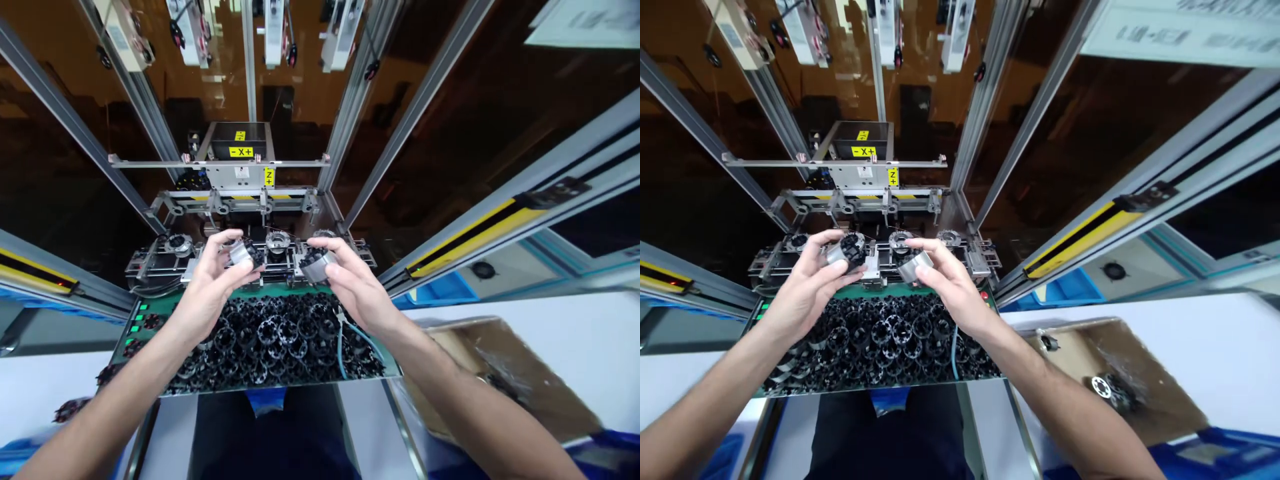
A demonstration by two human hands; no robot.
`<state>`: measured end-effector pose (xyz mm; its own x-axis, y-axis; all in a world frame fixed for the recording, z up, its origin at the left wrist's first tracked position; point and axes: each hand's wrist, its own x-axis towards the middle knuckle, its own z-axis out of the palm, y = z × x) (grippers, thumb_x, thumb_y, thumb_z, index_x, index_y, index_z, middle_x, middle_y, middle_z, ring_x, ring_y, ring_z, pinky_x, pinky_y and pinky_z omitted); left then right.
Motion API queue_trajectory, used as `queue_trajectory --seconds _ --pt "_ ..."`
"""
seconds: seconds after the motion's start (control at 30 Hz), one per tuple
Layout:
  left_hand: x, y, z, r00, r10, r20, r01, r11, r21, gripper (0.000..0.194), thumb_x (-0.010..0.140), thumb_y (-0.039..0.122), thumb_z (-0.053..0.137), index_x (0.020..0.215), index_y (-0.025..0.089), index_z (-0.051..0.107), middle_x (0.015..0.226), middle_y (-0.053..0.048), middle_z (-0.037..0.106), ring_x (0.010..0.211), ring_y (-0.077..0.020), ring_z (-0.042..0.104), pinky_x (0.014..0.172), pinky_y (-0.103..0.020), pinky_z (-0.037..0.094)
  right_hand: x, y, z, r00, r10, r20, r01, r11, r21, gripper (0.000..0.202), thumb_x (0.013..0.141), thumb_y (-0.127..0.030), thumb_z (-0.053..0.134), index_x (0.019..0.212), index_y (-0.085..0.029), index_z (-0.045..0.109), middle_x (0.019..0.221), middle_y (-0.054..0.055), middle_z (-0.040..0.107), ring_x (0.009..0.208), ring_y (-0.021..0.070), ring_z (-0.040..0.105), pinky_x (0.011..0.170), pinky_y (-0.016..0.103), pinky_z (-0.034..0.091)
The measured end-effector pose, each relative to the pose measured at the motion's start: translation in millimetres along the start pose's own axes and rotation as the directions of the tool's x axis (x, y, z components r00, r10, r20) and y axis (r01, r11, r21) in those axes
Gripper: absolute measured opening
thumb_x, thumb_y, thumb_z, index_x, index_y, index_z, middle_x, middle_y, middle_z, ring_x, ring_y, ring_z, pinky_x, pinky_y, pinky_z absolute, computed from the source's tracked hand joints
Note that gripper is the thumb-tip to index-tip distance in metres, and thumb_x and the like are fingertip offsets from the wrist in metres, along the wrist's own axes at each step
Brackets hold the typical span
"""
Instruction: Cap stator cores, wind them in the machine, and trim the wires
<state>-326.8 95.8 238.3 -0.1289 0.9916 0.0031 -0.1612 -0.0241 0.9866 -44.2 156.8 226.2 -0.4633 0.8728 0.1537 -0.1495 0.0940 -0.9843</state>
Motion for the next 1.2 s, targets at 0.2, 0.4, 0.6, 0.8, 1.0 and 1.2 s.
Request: queue_trajectory --seconds 0.2,0.4,0.6,0.8,1.0,1.2 --pt "-64 37 7.2 0.991 0.096 0.090 -0.103 0.992 0.071 0.055 0.092 0.048 0.103 0.140 0.036 0.079 0.137 -0.002 0.075 0.108 -0.0181 0.075 0.094 -0.029 0.069 -40 -44 26 0.997 -0.048 -0.060 0.054 0.993 0.101 0.063 0.088 -0.077 0.100 0.096 -0.029 0.060 0.088 -0.002 0.059 0.081 0.0196 0.057 0.077 0.035 0.055" --pt "-90 49 12.1 0.996 0.058 0.069 -0.066 0.991 0.114 0.063 0.078 0.049 0.110 0.102 0.027 0.056 0.135 -0.004 0.082 0.127 -0.0308 0.080 0.106 -0.043 0.069 -68 -68 38 0.997 0.071 -0.020 -0.066 0.978 0.196 0.074 0.077 -0.072 0.108 0.130 -0.037 0.070 0.103 0.000 0.073 0.065 0.0136 0.046 0.054 0.031 0.046" --pt "-103 55 23.7 0.991 0.031 0.129 -0.035 0.999 0.028 0.058 0.079 0.051 0.110 0.108 0.026 0.067 0.132 -0.005 0.083 0.101 -0.0203 0.077 0.077 -0.026 0.063 -85 -75 39 0.996 0.066 0.066 -0.076 0.983 0.168 0.077 0.081 -0.065 0.107 0.144 -0.035 0.074 0.137 0.007 0.079 0.062 0.0094 0.053 0.048 0.030 0.049" --pt "-111 55 33.7 0.967 -0.074 0.244 0.092 0.994 -0.065 0.069 0.087 0.063 0.105 0.145 0.029 0.087 0.116 -0.006 0.076 0.071 -0.0088 0.049 0.055 -0.020 0.046 -99 -73 41 0.993 0.061 0.100 -0.078 0.981 0.180 0.065 0.085 -0.060 0.109 0.131 -0.038 0.068 0.129 0.002 0.081 0.068 0.0106 0.067 0.055 0.026 0.055" --pt "-109 47 35.5 0.944 -0.102 0.314 0.162 0.972 -0.171 0.064 0.081 0.068 0.110 0.123 0.024 0.092 0.105 -0.004 0.076 0.057 -0.0022 0.039 0.047 -0.019 0.043 -101 -70 43 0.986 0.127 0.111 -0.140 0.984 0.114 0.070 0.090 -0.062 0.105 0.141 -0.038 0.065 0.144 0.007 0.080 0.061 0.0102 0.067 0.048 0.028 0.051" --pt "-100 42 25.2 0.956 -0.143 0.257 0.168 0.983 -0.076 0.064 0.083 0.056 0.109 0.132 0.022 0.087 0.101 -0.002 0.075 0.052 -0.0023 0.048 0.050 -0.020 0.054 -91 -55 41 0.993 0.101 0.064 -0.110 0.983 0.147 0.059 0.093 -0.063 0.102 0.134 -0.039 0.067 0.127 0.002 0.084 0.066 0.0128 0.066 0.059 0.031 0.059"
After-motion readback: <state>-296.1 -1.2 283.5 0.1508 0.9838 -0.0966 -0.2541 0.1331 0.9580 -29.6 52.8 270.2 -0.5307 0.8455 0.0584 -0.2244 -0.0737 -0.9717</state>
